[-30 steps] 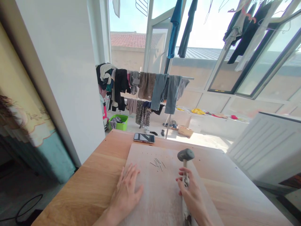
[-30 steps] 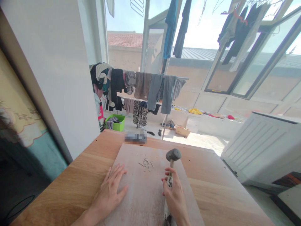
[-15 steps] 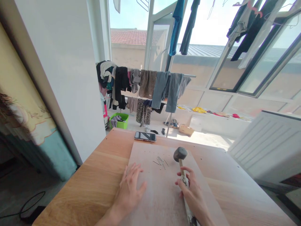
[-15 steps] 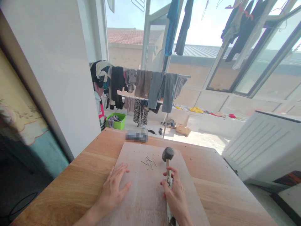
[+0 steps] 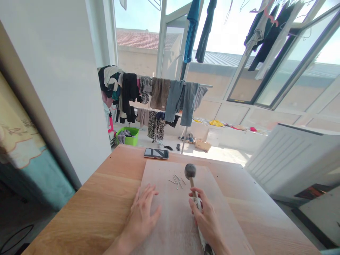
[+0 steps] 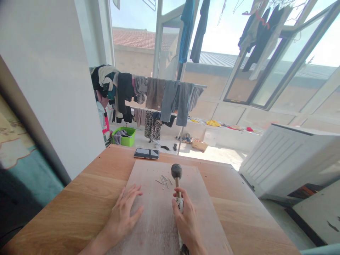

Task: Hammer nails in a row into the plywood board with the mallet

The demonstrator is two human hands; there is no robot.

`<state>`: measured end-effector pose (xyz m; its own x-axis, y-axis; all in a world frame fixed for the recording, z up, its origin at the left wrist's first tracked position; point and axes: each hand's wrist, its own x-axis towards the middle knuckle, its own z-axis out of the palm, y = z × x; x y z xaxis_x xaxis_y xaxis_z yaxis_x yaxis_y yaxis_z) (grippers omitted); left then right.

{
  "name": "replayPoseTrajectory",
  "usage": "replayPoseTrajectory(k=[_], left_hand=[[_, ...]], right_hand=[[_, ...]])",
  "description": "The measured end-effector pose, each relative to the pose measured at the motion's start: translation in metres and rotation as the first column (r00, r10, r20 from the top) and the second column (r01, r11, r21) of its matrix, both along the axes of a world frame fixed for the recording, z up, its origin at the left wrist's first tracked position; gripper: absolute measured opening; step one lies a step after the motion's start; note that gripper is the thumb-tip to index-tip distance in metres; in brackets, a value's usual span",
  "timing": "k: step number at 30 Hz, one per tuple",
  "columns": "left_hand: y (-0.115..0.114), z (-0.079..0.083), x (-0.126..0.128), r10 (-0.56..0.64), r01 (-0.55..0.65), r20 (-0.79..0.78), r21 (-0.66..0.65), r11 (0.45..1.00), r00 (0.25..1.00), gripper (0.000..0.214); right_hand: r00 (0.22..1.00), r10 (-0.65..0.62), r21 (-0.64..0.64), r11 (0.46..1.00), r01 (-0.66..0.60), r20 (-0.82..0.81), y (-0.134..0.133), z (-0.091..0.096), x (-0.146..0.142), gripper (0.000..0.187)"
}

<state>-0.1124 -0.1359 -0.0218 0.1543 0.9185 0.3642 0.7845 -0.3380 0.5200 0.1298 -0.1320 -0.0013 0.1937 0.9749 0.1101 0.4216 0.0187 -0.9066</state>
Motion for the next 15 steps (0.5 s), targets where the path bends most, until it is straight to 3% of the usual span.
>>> replayPoseTrajectory(k=[9,15], left_hand=[[0.0,-0.0039,-0.0002,0.014,-0.015,0.052,0.024,1.0,0.999,0.025],[-0.0006,-0.0024,-0.0012,0.007,-0.008,0.062,0.023,1.0,0.998,0.023]], right_hand=[[0.997,0.073,-0.028,0.997,-0.073,-0.033,-0.0044,-0.0012,-0.004,0.041],[0.998,0.023,-0.022,0.999,-0.024,-0.056,-0.0035,-0.0011,-0.0023,0.044]])
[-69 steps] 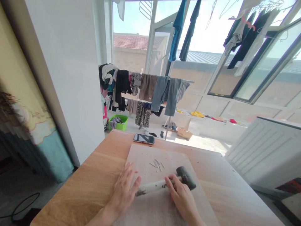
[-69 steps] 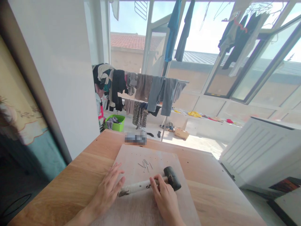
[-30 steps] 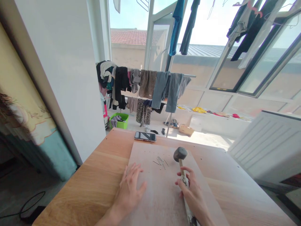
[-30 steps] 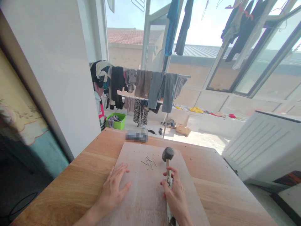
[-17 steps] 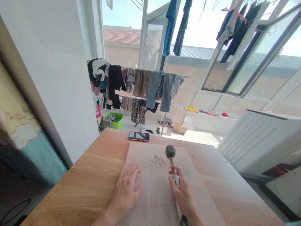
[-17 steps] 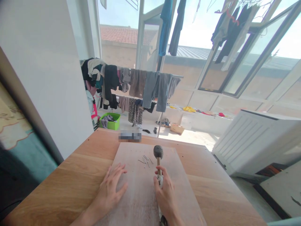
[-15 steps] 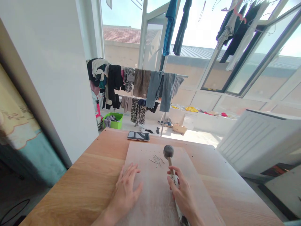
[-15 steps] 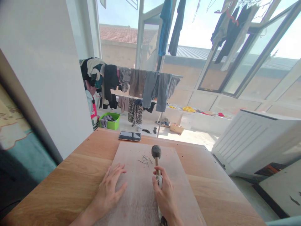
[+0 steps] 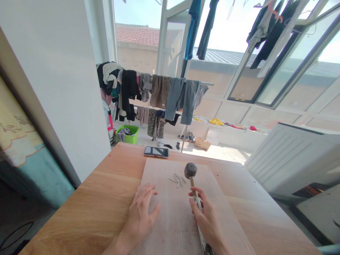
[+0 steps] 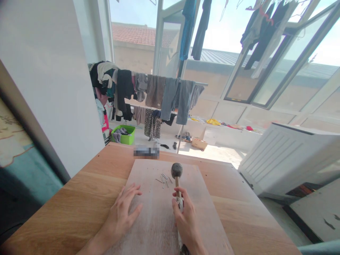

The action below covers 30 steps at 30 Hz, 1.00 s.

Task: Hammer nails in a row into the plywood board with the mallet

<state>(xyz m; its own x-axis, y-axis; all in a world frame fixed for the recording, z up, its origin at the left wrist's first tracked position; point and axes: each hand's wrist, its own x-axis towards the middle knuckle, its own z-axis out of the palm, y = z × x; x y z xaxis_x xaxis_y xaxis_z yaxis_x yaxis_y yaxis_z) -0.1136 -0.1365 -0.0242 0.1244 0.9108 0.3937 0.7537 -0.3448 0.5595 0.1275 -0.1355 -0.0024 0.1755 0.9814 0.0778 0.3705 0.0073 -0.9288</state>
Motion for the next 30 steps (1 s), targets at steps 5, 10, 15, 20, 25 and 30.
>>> replayPoseTrajectory(k=[5,10,15,20,25,30], left_hand=[[0.0,0.0,-0.001,-0.003,0.003,0.0,-0.01,1.0,1.0,0.022],[-0.002,-0.001,-0.001,-0.002,0.002,-0.001,-0.021,1.0,1.0,0.021],[-0.002,0.001,0.001,-0.008,0.008,-0.001,-0.006,1.0,1.0,0.019],[-0.004,0.003,0.001,-0.013,0.012,-0.044,-0.013,1.0,0.999,0.018],[-0.004,0.01,-0.002,-0.123,0.111,-0.167,-0.076,0.991,0.978,0.027],[0.027,0.033,0.02,-0.339,0.31,-0.303,-0.142,0.94,0.89,0.054]], right_hand=[[0.998,0.018,0.001,1.0,-0.018,-0.052,-0.001,0.001,0.0,0.043],[0.999,0.04,-0.019,0.999,-0.04,0.01,-0.002,0.001,0.001,0.039],[0.999,0.02,-0.007,1.0,-0.02,-0.037,-0.003,0.003,0.001,0.042],[0.999,0.042,-0.052,0.998,-0.041,0.014,-0.001,0.005,0.002,0.039],[0.994,-0.03,-0.002,1.0,0.03,-0.102,0.001,0.011,0.009,0.052],[0.993,-0.049,-0.061,0.997,0.042,-0.112,0.008,0.024,0.027,0.059]])
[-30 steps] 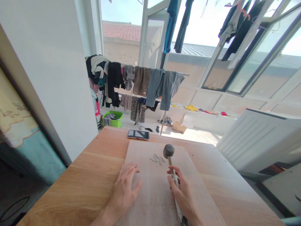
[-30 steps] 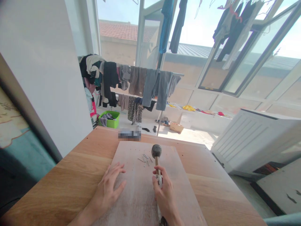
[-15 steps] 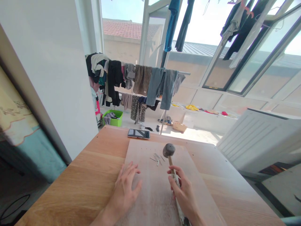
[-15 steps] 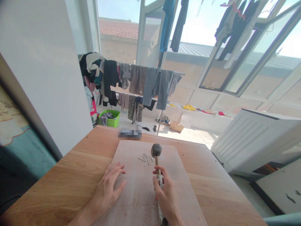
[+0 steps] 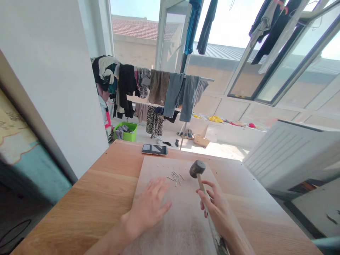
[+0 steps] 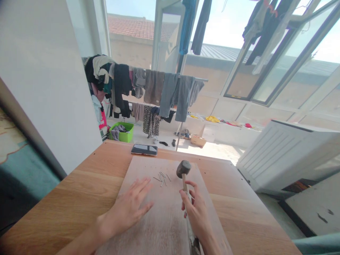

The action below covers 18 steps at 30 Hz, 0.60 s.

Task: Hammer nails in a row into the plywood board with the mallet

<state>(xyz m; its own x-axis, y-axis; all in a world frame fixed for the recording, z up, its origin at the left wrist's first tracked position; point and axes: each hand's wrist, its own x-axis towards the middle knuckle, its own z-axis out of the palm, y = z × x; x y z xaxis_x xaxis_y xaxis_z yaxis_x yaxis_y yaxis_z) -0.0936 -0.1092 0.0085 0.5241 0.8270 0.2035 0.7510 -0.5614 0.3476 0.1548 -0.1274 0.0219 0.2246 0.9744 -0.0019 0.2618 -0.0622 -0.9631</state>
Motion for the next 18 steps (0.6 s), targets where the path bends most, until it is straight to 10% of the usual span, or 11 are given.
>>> replayPoseTrajectory(k=[8,18], left_hand=[[0.058,0.003,0.059,-0.192,0.179,-0.141,-0.099,0.979,0.971,0.074],[0.061,0.002,0.107,-0.656,0.659,0.087,-0.014,0.752,0.75,0.052]], right_hand=[[1.0,0.006,-0.019,1.0,-0.005,0.014,0.021,0.006,0.042,0.073],[0.993,0.063,-0.23,0.969,-0.085,-0.1,0.061,0.003,0.076,0.038]])
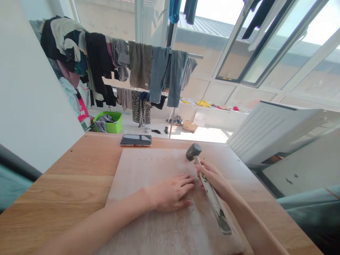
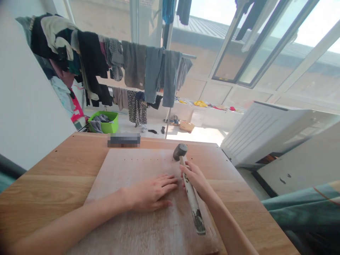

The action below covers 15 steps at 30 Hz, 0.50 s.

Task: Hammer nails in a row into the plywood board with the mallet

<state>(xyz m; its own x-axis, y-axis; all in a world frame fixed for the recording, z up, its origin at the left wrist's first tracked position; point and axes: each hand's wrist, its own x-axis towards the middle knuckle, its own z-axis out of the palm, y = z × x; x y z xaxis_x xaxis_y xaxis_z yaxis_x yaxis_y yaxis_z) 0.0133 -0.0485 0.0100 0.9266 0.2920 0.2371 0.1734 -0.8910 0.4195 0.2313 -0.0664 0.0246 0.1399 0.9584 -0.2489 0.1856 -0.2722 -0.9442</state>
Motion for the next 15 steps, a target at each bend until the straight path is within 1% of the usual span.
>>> replayPoseTrajectory(k=[2,3,5,6,8,9,11,13,15], left_hand=[[0.015,0.008,0.01,-0.057,0.056,0.044,0.015,0.998,0.997,0.036],[0.024,0.013,0.015,-0.059,0.058,0.053,0.02,0.998,0.997,0.027],[0.043,0.026,0.024,0.005,-0.006,0.041,0.012,1.0,0.999,0.014],[0.052,0.032,0.028,0.051,-0.05,0.029,-0.012,0.999,0.998,0.012],[0.065,0.042,0.034,0.09,-0.091,-0.022,-0.108,0.99,0.996,0.009],[0.07,0.045,0.036,0.081,-0.091,-0.065,-0.161,0.983,0.995,0.007],[0.074,0.048,0.038,0.026,-0.066,-0.168,-0.233,0.97,0.985,0.003],[0.075,0.048,0.036,-0.015,-0.049,-0.267,-0.231,0.972,0.964,0.003],[0.074,0.047,0.031,0.006,-0.066,-0.317,-0.179,0.982,0.948,0.008]], right_hand=[[1.0,0.012,-0.024,1.0,-0.012,-0.001,0.003,-0.002,0.0,0.033],[1.0,0.012,-0.022,1.0,-0.012,0.001,0.004,-0.003,0.0,0.034],[1.0,0.01,0.001,1.0,-0.01,0.007,0.005,-0.006,0.0,0.035],[1.0,0.011,0.016,1.0,-0.011,0.01,0.005,-0.008,0.0,0.036],[1.0,0.02,0.037,0.999,-0.021,0.016,0.006,-0.011,0.001,0.037],[0.999,0.028,0.043,0.999,-0.029,0.019,0.005,-0.012,0.002,0.037],[0.999,0.04,0.046,0.998,-0.041,0.023,0.005,-0.015,0.004,0.036],[0.999,0.046,0.046,0.998,-0.047,0.018,0.005,-0.016,0.005,0.034],[0.999,0.045,0.042,0.998,-0.045,0.012,0.004,-0.017,0.006,0.034]])
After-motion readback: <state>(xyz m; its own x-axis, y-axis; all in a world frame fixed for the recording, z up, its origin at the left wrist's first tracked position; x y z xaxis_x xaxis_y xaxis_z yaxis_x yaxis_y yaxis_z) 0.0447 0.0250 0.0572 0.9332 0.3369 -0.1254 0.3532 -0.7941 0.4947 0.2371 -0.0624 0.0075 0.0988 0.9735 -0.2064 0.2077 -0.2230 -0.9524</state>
